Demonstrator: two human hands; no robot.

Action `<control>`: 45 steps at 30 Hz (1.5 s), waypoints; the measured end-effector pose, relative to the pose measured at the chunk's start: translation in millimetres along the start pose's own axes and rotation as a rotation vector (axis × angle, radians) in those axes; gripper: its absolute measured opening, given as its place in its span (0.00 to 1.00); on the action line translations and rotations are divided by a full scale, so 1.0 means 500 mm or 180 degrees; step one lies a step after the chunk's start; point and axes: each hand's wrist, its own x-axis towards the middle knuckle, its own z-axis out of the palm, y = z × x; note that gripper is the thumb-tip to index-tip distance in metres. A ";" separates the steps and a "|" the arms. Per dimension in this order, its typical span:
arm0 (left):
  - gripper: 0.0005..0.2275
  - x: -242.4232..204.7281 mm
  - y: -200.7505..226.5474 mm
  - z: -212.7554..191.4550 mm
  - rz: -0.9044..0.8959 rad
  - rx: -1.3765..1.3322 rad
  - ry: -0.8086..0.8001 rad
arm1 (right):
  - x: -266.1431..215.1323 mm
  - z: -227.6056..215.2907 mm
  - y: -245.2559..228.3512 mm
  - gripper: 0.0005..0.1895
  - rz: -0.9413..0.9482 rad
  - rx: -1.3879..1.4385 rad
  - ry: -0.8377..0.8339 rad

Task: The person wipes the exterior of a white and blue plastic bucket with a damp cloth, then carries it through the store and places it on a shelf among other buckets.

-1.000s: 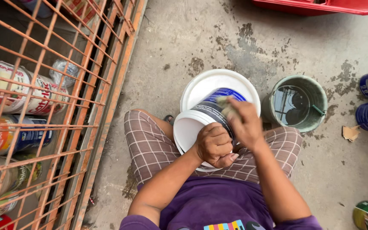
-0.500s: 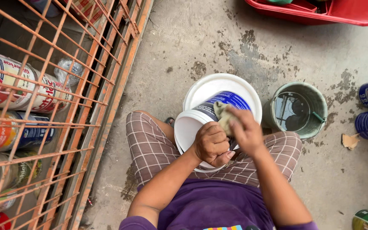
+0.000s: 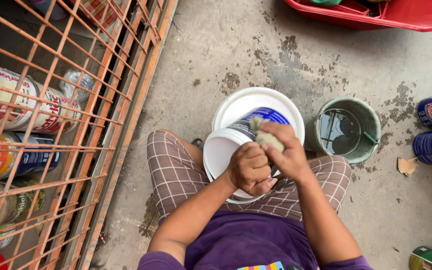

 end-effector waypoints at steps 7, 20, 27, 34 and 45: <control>0.16 -0.007 0.009 -0.006 -0.0089 -0.0093 0.0011 | 0.037 -0.005 0.133 0.17 0.0570 -0.0544 0.0434; 0.15 -0.009 0.029 -0.004 0.0044 -0.0193 -0.0094 | 0.060 -0.011 0.060 0.17 0.1715 -0.0956 0.0542; 0.14 -0.022 0.026 0.004 -0.0047 -0.0181 -0.0123 | 0.041 0.022 0.035 0.16 0.1144 -0.0494 0.0082; 0.12 -0.001 -0.017 -0.004 -0.0392 0.0520 0.0212 | 0.033 -0.020 0.188 0.15 0.1753 -0.0841 0.0958; 0.11 0.023 -0.080 0.009 -0.1799 0.0626 -0.0039 | -0.026 -0.020 0.209 0.12 0.1157 -0.0198 0.1882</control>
